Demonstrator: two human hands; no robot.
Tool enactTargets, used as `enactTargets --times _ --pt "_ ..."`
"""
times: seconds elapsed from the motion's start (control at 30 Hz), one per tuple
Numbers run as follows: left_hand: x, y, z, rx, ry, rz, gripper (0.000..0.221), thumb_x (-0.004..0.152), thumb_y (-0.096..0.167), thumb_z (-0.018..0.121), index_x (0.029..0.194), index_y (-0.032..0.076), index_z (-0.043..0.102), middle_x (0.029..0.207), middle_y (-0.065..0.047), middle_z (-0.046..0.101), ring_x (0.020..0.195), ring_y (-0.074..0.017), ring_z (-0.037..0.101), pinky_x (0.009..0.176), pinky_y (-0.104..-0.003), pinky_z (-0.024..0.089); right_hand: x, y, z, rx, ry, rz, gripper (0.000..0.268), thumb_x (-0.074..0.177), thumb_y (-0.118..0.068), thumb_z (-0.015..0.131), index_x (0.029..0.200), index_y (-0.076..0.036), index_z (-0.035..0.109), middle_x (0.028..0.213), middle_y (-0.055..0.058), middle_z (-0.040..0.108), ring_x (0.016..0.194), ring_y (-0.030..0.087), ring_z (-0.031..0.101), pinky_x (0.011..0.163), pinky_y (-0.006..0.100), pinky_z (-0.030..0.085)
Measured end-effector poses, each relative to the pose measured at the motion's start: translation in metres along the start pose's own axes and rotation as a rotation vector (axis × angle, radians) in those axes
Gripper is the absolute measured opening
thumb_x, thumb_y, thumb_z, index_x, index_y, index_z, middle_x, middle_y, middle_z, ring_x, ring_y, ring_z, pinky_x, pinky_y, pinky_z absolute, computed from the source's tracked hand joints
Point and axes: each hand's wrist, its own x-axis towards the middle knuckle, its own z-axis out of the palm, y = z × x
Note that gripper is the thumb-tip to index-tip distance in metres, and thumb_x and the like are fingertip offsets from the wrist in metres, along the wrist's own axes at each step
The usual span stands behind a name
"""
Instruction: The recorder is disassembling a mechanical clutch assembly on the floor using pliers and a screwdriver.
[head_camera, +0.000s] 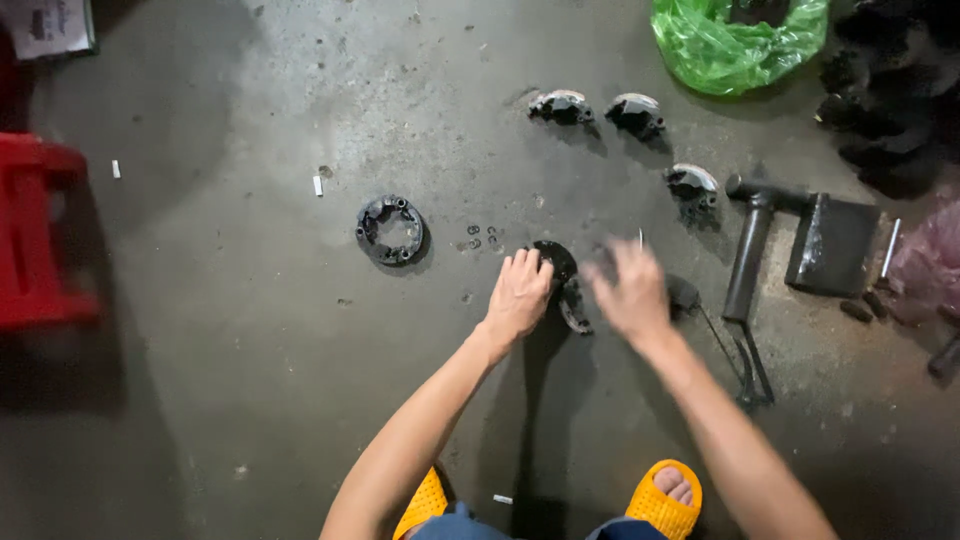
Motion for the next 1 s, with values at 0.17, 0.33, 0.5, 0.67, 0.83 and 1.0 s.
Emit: enactTargets --times 0.17,0.33,0.5,0.67,0.83,1.0 --pt "0.002 0.005 -0.005 0.051 0.004 0.034 0.037 0.073 0.007 0.065 0.109 -0.003 0.065 0.105 -0.019 0.059 0.102 -0.0339 0.056 0.085 -0.043 0.045 0.142 -0.005 -0.014 -0.203 0.104 -0.183 0.058 0.089 -0.016 0.079 0.140 0.001 0.057 0.133 0.022 0.059 0.119 0.041 0.058 0.097 0.048 0.052" --pt "0.004 0.004 0.000 0.051 0.017 0.056 0.036 0.076 0.008 0.066 0.109 -0.005 0.065 0.104 -0.019 0.058 0.102 -0.0339 0.056 0.086 -0.044 0.045 0.238 -0.018 0.026 -0.508 -0.031 -0.234 0.077 0.072 -0.005 0.080 0.144 0.001 0.054 0.136 0.019 0.058 0.121 0.041 0.053 0.092 0.047 0.053" --pt "0.005 0.008 -0.005 0.034 -0.051 0.038 0.028 0.076 0.006 0.066 0.103 -0.003 0.065 0.103 -0.019 0.058 0.102 -0.0332 0.055 0.087 -0.044 0.045 0.224 0.018 0.056 -0.501 -0.088 -0.181 0.048 0.085 -0.006 0.078 0.127 0.004 0.058 0.122 0.023 0.059 0.116 0.039 0.058 0.090 0.045 0.057" --pt "0.005 0.004 0.004 0.065 -0.048 0.043 0.028 0.074 0.006 0.066 0.101 -0.002 0.065 0.104 -0.019 0.058 0.104 -0.0338 0.055 0.088 -0.044 0.044 0.116 -0.015 -0.008 -0.153 0.038 -0.252 0.037 0.086 -0.005 0.074 0.120 0.002 0.061 0.119 0.020 0.059 0.107 0.039 0.062 0.084 0.047 0.057" --pt "-0.003 -0.004 -0.010 0.098 -0.123 0.082 0.028 0.074 0.009 0.067 0.102 0.001 0.066 0.107 -0.017 0.059 0.107 -0.0332 0.055 0.091 -0.046 0.043 0.030 0.012 0.001 -0.312 -0.069 -0.488 0.039 0.075 -0.004 0.066 0.115 -0.003 0.064 0.127 0.017 0.061 0.115 0.037 0.063 0.091 0.045 0.056" --pt "-0.024 -0.015 -0.018 0.152 -0.099 0.241 0.036 0.078 0.018 0.068 0.111 0.006 0.069 0.108 -0.010 0.060 0.112 -0.0281 0.055 0.097 -0.052 0.041 0.007 -0.006 -0.001 -0.189 -0.010 -0.011 0.034 0.092 -0.023 0.072 0.115 -0.001 0.061 0.116 0.018 0.062 0.107 0.038 0.062 0.089 0.048 0.054"
